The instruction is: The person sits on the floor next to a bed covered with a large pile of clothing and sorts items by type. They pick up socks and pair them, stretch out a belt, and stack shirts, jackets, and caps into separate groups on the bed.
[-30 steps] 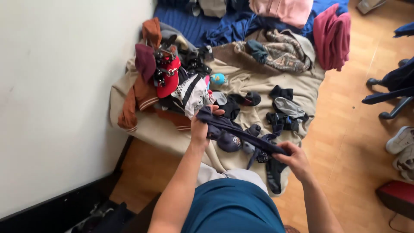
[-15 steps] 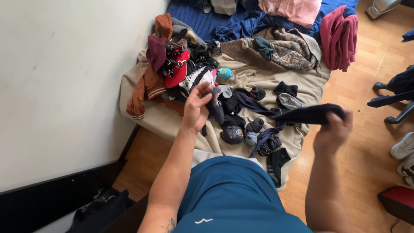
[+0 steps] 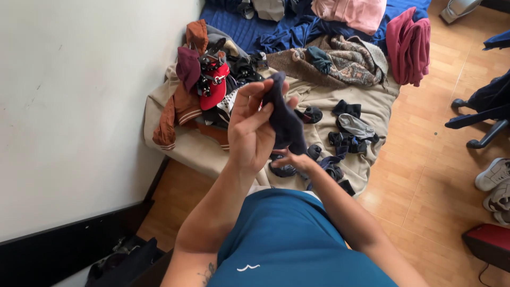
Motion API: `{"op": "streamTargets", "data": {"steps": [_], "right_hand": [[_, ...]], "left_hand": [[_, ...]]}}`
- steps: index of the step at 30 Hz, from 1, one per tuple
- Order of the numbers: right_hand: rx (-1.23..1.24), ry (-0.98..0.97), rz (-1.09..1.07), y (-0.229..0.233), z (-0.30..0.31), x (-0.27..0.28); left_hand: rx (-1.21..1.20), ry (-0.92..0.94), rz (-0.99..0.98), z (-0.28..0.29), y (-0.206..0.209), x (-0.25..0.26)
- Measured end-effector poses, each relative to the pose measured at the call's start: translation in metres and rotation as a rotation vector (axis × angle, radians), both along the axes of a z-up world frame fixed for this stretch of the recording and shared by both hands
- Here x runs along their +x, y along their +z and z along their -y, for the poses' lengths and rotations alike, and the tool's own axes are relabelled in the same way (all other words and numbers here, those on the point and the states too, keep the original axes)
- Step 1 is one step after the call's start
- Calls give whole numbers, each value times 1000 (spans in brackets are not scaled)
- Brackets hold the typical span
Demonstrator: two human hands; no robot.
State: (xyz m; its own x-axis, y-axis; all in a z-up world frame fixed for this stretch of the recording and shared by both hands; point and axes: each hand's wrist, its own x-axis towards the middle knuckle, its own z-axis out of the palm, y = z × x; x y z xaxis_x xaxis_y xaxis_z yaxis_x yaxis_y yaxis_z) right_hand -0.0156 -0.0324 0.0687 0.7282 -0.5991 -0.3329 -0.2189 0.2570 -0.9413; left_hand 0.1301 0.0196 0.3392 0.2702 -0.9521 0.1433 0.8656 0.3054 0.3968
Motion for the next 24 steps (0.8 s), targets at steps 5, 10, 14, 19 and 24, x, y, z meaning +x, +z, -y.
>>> {"op": "streamTargets", "data": {"steps": [5,10,14,19,24], "right_hand": [[549,25,621,-4,-14,29],[838,-117,929,28,-3,7],[650,-501,446,80,-1,-11],[508,-570,224,45,-2,-16],[342,-538,257,57,-11,-8]], "left_hand": [[32,91,-100,13,-17,8],[224,510,137,17,-70,74],[751,1096,1350,-5,-168,114],[707,-1,1478,-35,-164,15],[231,398,1730,-45,-177,-21]]}}
